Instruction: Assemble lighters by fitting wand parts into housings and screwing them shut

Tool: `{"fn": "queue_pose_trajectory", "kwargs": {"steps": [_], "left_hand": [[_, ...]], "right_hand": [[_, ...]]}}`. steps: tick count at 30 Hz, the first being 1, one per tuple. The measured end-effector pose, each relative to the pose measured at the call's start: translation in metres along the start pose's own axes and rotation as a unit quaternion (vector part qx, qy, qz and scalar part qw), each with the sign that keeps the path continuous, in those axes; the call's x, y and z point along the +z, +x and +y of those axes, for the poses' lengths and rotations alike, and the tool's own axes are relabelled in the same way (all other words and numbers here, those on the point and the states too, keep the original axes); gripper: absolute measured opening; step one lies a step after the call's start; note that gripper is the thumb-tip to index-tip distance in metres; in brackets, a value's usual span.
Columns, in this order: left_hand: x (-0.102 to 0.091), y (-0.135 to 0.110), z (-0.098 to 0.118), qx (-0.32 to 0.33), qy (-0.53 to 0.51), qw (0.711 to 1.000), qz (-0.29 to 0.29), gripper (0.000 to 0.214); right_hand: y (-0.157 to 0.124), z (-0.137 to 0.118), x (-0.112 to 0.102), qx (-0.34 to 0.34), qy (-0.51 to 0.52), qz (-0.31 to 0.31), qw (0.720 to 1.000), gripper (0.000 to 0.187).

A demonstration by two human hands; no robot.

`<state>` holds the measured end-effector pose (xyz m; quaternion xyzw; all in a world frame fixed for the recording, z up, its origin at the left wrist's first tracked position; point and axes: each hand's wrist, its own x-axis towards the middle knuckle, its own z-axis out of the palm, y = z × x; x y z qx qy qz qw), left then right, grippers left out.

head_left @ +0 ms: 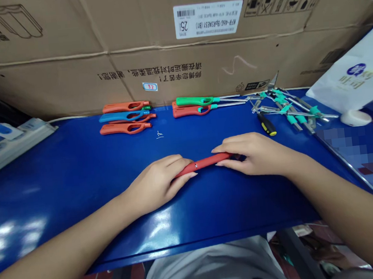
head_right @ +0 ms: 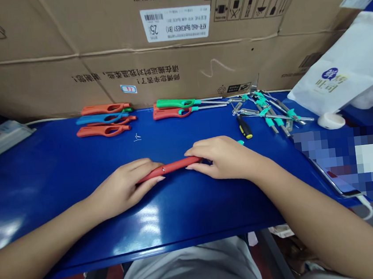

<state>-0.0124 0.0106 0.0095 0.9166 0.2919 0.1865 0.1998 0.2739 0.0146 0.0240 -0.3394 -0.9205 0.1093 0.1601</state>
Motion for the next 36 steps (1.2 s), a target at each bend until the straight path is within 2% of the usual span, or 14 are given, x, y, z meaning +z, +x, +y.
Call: {"fn": "queue_pose_trajectory", "kwargs": {"steps": [9,15,18,22,26,28,32,34,36], "left_hand": [[-0.004,0.0,0.0,-0.005,-0.042,0.999,0.03,0.019],[-0.001,0.0,0.0,0.004,-0.035,0.998,0.046,0.021],[0.003,-0.001,0.002,0.011,-0.024,0.999,0.045,0.024],[0.009,-0.003,0.006,0.022,-0.037,0.998,0.046,0.026],[0.011,-0.002,0.007,-0.009,-0.068,0.995,0.072,0.02],[0.01,-0.002,0.006,-0.017,-0.071,0.994,0.084,0.019],[0.007,0.0,0.009,-0.033,-0.08,0.992,0.096,0.017],[0.007,0.002,0.012,-0.079,-0.122,0.985,0.096,0.028],[0.008,0.004,0.015,-0.155,-0.199,0.965,0.073,0.043]], "right_hand": [[-0.002,0.002,0.0,-0.031,0.014,0.014,0.999,0.026],[0.001,0.001,0.001,0.008,0.006,-0.024,1.0,0.025],[0.004,-0.002,0.006,-0.026,-0.002,-0.026,0.999,0.029],[0.005,-0.008,0.016,-0.082,-0.026,0.005,0.996,0.029],[0.004,-0.01,0.02,-0.092,-0.028,0.067,0.993,0.026],[0.003,-0.008,0.019,-0.088,-0.022,0.078,0.993,0.025],[0.004,-0.006,0.016,-0.039,-0.009,0.045,0.998,0.027],[0.005,-0.007,0.015,-0.021,0.004,0.02,1.0,0.028],[0.006,-0.01,0.015,-0.026,0.007,0.007,1.0,0.031]]}}
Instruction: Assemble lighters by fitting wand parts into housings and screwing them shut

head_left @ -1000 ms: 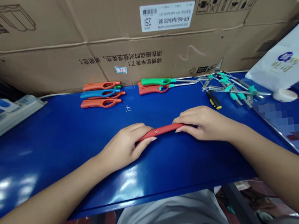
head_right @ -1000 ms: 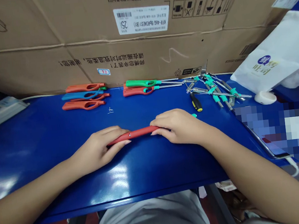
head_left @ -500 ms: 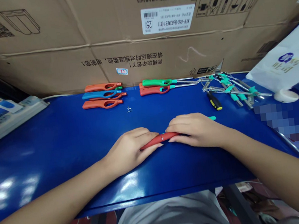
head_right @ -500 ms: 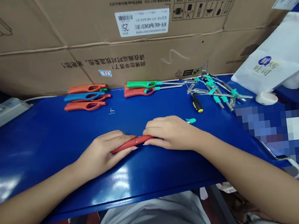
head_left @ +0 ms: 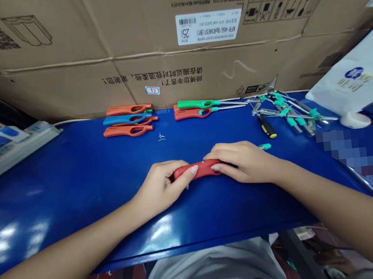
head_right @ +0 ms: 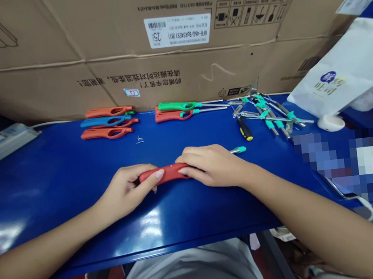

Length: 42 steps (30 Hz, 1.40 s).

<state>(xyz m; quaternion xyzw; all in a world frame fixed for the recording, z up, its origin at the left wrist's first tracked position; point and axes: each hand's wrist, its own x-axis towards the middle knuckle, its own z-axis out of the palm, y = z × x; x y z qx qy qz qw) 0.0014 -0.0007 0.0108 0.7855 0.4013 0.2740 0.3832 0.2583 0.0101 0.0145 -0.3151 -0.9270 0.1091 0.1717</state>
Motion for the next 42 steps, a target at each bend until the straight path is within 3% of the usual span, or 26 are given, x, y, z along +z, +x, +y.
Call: {"fn": "queue_pose_trajectory", "kwargs": {"steps": [2,4,6,8,10,13,22,27,32,42], "left_hand": [[0.002,0.001,0.002,-0.092,-0.081,0.992,-0.037,0.051],[0.002,0.002,0.002,-0.139,-0.128,0.98,-0.062,0.052],[0.001,0.002,0.002,-0.104,-0.109,0.987,-0.052,0.045],[-0.001,0.001,0.001,-0.005,-0.03,0.999,-0.031,0.035],[-0.004,-0.001,-0.002,0.092,0.061,0.993,-0.031,0.032],[-0.006,-0.003,-0.006,0.154,0.129,0.979,-0.046,0.03],[-0.008,0.0,-0.008,0.167,0.124,0.974,-0.089,0.026],[-0.012,0.002,-0.006,0.172,0.144,0.969,-0.103,0.03],[-0.021,0.005,-0.009,0.15,0.176,0.969,-0.093,0.028],[-0.017,0.003,-0.015,0.165,0.18,0.969,-0.041,0.026]], "right_hand": [[0.0,-0.002,0.001,-0.013,-0.014,-0.001,1.0,0.042],[0.0,-0.003,0.003,-0.016,-0.032,0.002,0.999,0.048],[-0.001,-0.003,0.004,-0.016,-0.036,-0.006,0.999,0.042],[-0.002,-0.004,0.004,-0.018,-0.021,-0.016,0.999,0.037],[-0.002,-0.004,0.003,-0.015,0.005,-0.021,1.0,0.034],[-0.001,-0.005,0.001,-0.007,0.04,-0.028,0.999,0.033],[-0.001,-0.009,0.003,-0.015,0.059,-0.05,0.997,0.032],[-0.002,-0.004,-0.007,-0.004,0.064,-0.053,0.996,0.031],[-0.007,0.005,-0.021,0.051,-0.011,-0.086,0.995,0.019],[-0.001,0.0,-0.014,0.06,-0.008,-0.105,0.993,0.03]]}}
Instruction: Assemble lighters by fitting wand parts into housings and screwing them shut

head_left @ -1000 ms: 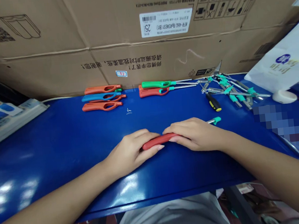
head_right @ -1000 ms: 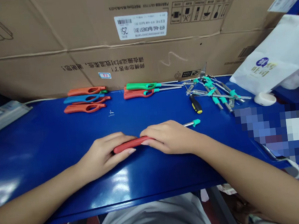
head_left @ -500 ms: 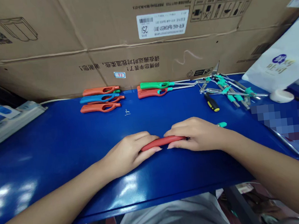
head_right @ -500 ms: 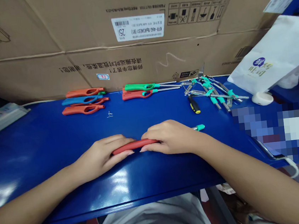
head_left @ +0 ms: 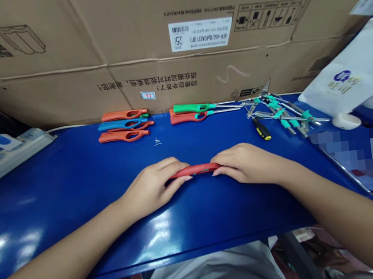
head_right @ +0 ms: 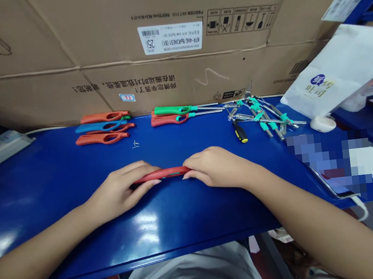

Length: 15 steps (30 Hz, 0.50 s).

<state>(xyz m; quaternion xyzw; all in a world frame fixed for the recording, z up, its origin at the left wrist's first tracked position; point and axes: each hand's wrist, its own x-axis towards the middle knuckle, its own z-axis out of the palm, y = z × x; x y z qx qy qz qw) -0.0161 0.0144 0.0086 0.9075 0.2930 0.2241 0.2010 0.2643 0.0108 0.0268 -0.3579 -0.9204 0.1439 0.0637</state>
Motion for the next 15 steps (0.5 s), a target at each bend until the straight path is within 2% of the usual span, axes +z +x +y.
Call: {"fn": "queue_pose_trajectory", "kwargs": {"steps": [3,7,15], "left_hand": [[0.001,-0.002,0.0,-0.001,-0.011,1.0,0.023,0.021],[0.0,-0.002,0.002,-0.006,-0.016,0.999,0.048,0.019],[0.001,-0.001,0.008,-0.01,-0.036,0.996,0.08,0.019]], "right_hand": [[-0.001,0.002,-0.002,0.013,0.011,0.012,1.0,0.032],[-0.002,0.006,-0.003,0.014,-0.025,0.024,0.999,0.031],[-0.002,0.01,0.001,-0.028,-0.072,0.046,0.996,0.035]]}}
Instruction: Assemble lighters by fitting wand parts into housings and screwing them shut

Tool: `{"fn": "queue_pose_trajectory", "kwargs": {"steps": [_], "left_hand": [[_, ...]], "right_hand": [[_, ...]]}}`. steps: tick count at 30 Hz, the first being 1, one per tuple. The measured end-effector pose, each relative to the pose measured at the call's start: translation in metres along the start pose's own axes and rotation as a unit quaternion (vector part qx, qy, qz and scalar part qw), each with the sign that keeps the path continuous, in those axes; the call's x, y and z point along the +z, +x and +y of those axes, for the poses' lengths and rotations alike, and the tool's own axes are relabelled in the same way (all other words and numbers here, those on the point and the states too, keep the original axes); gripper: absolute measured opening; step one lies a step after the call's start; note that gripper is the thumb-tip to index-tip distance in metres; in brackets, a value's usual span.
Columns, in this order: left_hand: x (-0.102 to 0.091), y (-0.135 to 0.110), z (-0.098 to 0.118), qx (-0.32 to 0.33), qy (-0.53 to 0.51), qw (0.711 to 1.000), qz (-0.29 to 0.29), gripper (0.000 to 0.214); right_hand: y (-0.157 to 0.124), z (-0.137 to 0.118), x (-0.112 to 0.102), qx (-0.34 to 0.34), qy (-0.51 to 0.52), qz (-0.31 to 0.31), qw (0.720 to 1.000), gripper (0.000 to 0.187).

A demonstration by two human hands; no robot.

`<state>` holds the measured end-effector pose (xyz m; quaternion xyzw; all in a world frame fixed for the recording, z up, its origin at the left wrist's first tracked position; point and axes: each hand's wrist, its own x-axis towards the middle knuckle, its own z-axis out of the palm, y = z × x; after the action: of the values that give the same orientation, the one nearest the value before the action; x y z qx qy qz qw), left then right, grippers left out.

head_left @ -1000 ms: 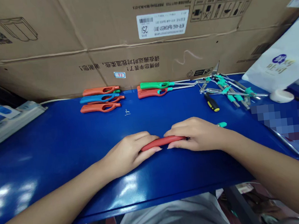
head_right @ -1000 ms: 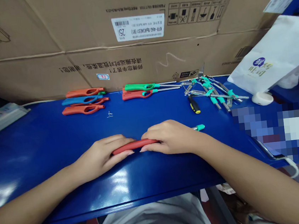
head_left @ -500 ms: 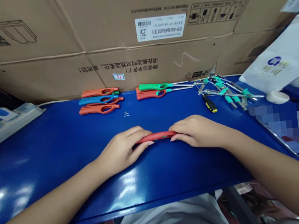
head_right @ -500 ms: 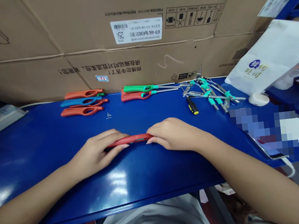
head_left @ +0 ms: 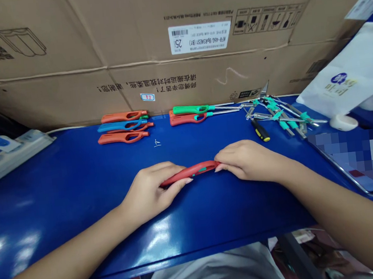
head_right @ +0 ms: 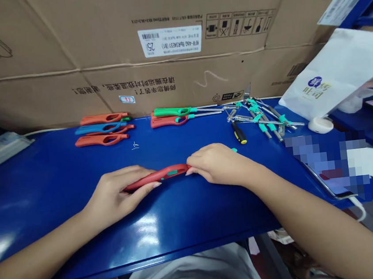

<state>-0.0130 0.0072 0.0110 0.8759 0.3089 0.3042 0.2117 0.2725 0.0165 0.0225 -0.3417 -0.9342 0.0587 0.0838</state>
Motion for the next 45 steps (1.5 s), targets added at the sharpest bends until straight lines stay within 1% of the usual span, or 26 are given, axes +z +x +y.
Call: {"fn": "queue_pose_trajectory", "kwargs": {"steps": [5,7,9,12,15,18,21,23,26,28,31,33,35,36,37,38,39,40,41,42,43,45], "left_hand": [[0.002,-0.001,-0.003,0.005,0.006,1.0,-0.003,0.019],[0.003,-0.001,-0.004,0.005,0.003,1.0,-0.007,0.02],[0.005,-0.001,-0.003,-0.002,-0.013,1.0,-0.013,0.02],[0.008,0.0,-0.002,-0.041,-0.044,0.998,-0.017,0.018],[0.01,0.001,0.0,-0.1,-0.04,0.994,-0.009,0.021],[0.009,0.002,0.002,-0.124,-0.031,0.992,-0.022,0.029],[0.006,0.003,0.003,-0.125,-0.039,0.991,-0.028,0.038],[0.005,0.003,0.001,-0.126,-0.04,0.991,-0.029,0.036],[0.006,0.002,-0.003,-0.13,-0.033,0.99,-0.039,0.029],[0.007,0.002,-0.007,-0.129,-0.024,0.991,-0.039,0.033],[0.009,0.001,-0.011,-0.118,-0.013,0.992,-0.032,0.034],[0.009,0.001,-0.012,-0.109,-0.005,0.994,-0.031,0.031],[0.008,0.0,-0.013,-0.097,0.005,0.995,-0.034,0.028],[0.008,-0.001,-0.013,-0.092,0.01,0.995,-0.037,0.027],[0.008,-0.001,-0.013,-0.089,0.015,0.995,-0.041,0.027],[0.008,-0.002,-0.013,-0.088,0.018,0.995,-0.046,0.028],[0.007,-0.003,-0.013,-0.088,0.021,0.995,-0.05,0.029],[0.007,-0.003,-0.012,-0.089,0.023,0.994,-0.052,0.03],[0.007,-0.004,-0.012,-0.089,0.024,0.994,-0.055,0.032],[0.007,-0.004,-0.011,-0.088,0.024,0.994,-0.056,0.033],[0.007,-0.004,-0.011,-0.086,0.023,0.994,-0.058,0.034],[0.008,-0.004,-0.01,-0.081,0.019,0.995,-0.06,0.036]], "right_hand": [[0.001,-0.003,-0.002,0.036,0.023,-0.027,0.999,0.029],[0.002,-0.004,-0.001,0.035,0.046,-0.023,0.998,0.025],[0.003,-0.006,0.0,0.019,0.063,-0.017,0.998,0.026],[0.004,-0.009,0.002,0.013,0.058,-0.013,0.998,0.03],[0.003,-0.008,0.001,0.042,0.036,-0.015,0.998,0.033],[-0.001,-0.004,-0.004,0.064,0.025,-0.004,0.998,0.033],[-0.004,0.001,-0.009,0.079,0.042,0.019,0.996,0.03],[-0.005,0.004,-0.012,0.087,0.061,0.019,0.994,0.027],[-0.005,0.007,-0.012,0.098,0.082,-0.009,0.992,0.017],[-0.005,0.009,-0.012,0.104,0.091,-0.034,0.99,0.013],[-0.007,0.011,-0.013,0.107,0.102,-0.053,0.988,0.013],[-0.008,0.014,-0.016,0.095,0.113,-0.062,0.987,0.018],[-0.01,0.018,-0.02,0.097,0.102,-0.051,0.989,0.024],[-0.012,0.022,-0.022,0.119,0.076,-0.032,0.99,0.027],[-0.013,0.026,-0.024,0.162,0.033,-0.006,0.986,0.029],[-0.014,0.03,-0.025,0.227,-0.021,0.021,0.973,0.031],[-0.016,0.035,-0.026,0.304,-0.074,0.038,0.949,0.034],[-0.018,0.04,-0.026,0.382,-0.114,0.038,0.916,0.038],[-0.019,0.046,-0.025,0.449,-0.132,0.021,0.884,0.042],[-0.021,0.051,-0.025,0.497,-0.131,-0.008,0.858,0.046],[-0.023,0.056,-0.024,0.526,-0.118,-0.041,0.842,0.045],[-0.027,0.063,-0.026,0.537,-0.094,-0.077,0.835,0.037]]}}
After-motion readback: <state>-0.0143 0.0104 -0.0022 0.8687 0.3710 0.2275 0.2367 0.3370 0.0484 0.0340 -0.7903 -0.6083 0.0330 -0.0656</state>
